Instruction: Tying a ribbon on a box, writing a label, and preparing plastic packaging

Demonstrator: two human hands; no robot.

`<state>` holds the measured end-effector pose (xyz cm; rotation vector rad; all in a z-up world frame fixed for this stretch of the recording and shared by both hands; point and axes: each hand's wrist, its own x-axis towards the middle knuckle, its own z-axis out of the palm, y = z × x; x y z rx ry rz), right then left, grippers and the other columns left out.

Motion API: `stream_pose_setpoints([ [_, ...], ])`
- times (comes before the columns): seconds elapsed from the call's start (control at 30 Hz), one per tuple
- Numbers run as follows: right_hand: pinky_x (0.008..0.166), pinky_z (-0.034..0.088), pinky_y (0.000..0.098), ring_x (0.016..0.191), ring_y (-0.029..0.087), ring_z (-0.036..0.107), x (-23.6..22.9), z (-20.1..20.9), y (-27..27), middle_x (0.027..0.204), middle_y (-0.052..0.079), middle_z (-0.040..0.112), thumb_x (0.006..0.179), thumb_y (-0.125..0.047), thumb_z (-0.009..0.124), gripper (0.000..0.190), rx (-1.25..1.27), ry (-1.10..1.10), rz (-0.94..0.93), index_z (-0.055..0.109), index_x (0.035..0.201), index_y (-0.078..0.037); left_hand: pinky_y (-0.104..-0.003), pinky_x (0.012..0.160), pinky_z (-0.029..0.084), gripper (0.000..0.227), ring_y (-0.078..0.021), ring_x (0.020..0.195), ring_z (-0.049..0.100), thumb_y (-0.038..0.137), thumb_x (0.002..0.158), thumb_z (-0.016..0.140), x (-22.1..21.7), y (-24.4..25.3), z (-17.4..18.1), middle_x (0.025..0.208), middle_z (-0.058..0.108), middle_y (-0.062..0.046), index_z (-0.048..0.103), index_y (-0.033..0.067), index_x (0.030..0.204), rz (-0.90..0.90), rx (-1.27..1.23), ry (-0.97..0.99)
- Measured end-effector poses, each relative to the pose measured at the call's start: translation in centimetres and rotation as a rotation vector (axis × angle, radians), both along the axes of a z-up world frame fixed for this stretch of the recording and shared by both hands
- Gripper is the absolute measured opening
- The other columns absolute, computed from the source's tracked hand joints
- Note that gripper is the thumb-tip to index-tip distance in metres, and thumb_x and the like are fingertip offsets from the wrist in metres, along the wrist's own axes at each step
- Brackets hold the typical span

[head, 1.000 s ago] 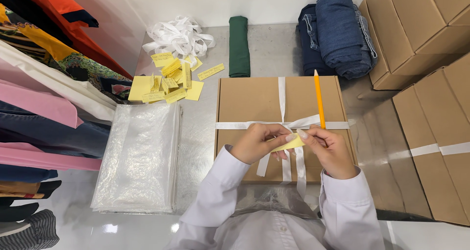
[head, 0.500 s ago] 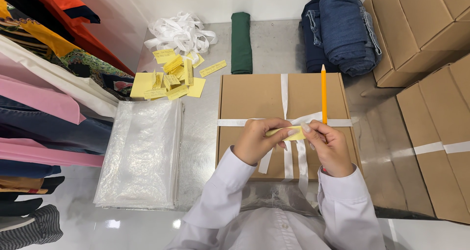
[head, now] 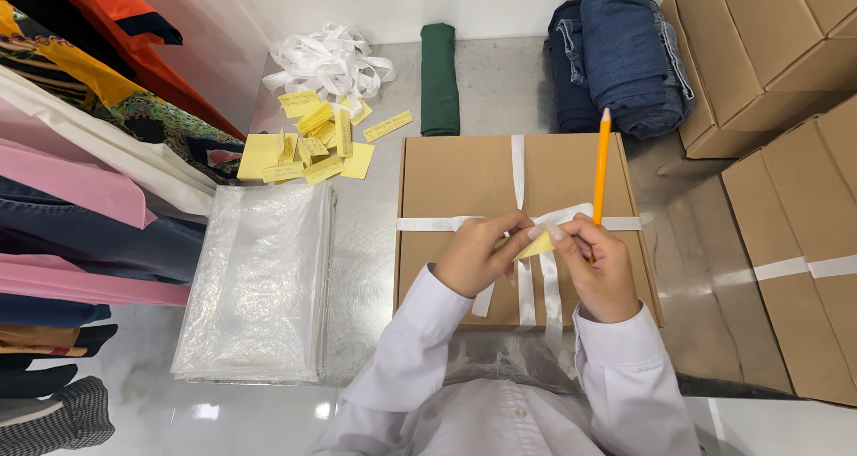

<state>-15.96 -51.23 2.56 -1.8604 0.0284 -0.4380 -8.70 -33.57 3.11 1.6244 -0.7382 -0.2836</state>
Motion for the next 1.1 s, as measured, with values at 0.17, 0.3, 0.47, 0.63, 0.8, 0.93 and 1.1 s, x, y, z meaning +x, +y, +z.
stream_pose_setpoints([
  [0.17, 0.063, 0.034, 0.0203, 0.064, 0.004, 0.03, 0.0, -0.6, -1.4, 0.067, -0.006, 0.024, 0.103, -0.012, 0.063, 0.021, 0.026, -0.017, -0.071, 0.067, 0.083, -0.006, -0.025, 0.043, 0.053, 0.014, -0.0173, 0.046, 0.065, 0.009, 0.101, 0.06, 0.3, 1.2, -0.2, 0.067, 0.068, -0.012, 0.067, 0.0011, 0.092, 0.028, -0.058, -0.006],
  [0.3, 0.061, 0.036, 0.0195, 0.06, 0.003, 0.033, 0.2, -0.9, -1.0, 0.064, -0.005, 0.026, 0.1, -0.012, 0.068, 0.018, 0.038, -0.029, -0.116, 0.07, 0.083, -0.006, -0.026, 0.046, 0.057, 0.013, -0.0171, 0.049, 0.066, 0.006, 0.101, 0.06, 0.1, 1.9, -0.3, 0.068, 0.07, -0.014, 0.069, -0.0004, 0.093, 0.055, -0.091, 0.005],
  [0.47, 0.063, 0.036, 0.0176, 0.063, 0.002, 0.036, 0.0, -2.2, -4.1, 0.065, -0.008, 0.034, 0.106, -0.01, 0.06, 0.012, 0.087, -0.04, -0.232, 0.066, 0.096, -0.007, -0.03, 0.046, 0.06, 0.012, -0.0183, 0.048, 0.067, 0.001, 0.1, 0.057, 0.9, 4.0, -0.9, 0.066, 0.07, -0.013, 0.068, -0.0017, 0.099, 0.194, -0.128, 0.019],
  [0.63, 0.063, 0.039, 0.0177, 0.061, 0.004, 0.042, -0.1, -2.9, -3.4, 0.061, -0.003, 0.042, 0.107, -0.008, 0.062, 0.011, 0.141, -0.046, -0.234, 0.066, 0.097, -0.006, -0.027, 0.045, 0.06, 0.015, -0.017, 0.048, 0.067, 0.007, 0.102, 0.057, 0.5, 5.5, -1.2, 0.064, 0.069, -0.012, 0.067, -0.0016, 0.095, 0.373, -0.183, 0.066],
  [0.8, 0.058, 0.036, 0.0156, 0.06, 0.001, 0.039, 1.8, -3.3, 1.1, 0.059, -0.004, 0.045, 0.102, -0.012, 0.066, 0.014, 0.208, 0.071, -0.078, 0.07, 0.089, -0.007, -0.029, 0.05, 0.062, 0.016, -0.02, 0.061, 0.071, 0.012, 0.1, 0.064, 0.0, 5.1, -4.0, 0.075, 0.07, -0.015, 0.07, -0.0035, 0.102, 0.26, -0.227, 0.271],
  [0.93, 0.058, 0.033, 0.0133, 0.061, -0.001, 0.037, 3.0, -5.7, 3.1, 0.061, -0.008, 0.047, 0.1, -0.014, 0.068, 0.012, 0.224, 0.159, -0.042, 0.071, 0.09, -0.009, -0.028, 0.049, 0.063, 0.018, -0.0196, 0.058, 0.071, 0.011, 0.101, 0.064, 0.6, 8.2, -5.2, 0.07, 0.069, -0.015, 0.071, -0.0049, 0.097, 0.274, -0.187, 0.262],
  [1.1, 0.054, 0.032, 0.0229, 0.052, 0.008, 0.035, 3.3, -5.9, 6.4, 0.048, -0.001, 0.039, 0.091, -0.017, 0.076, 0.012, -0.066, 0.354, -0.049, 0.077, 0.082, -0.009, -0.027, 0.045, 0.059, 0.021, -0.0192, 0.054, 0.068, 0.014, 0.102, 0.063, 1.4, 11.6, -10.9, 0.062, 0.066, -0.012, 0.07, -0.0039, 0.092, 0.302, 0.053, 0.141],
])
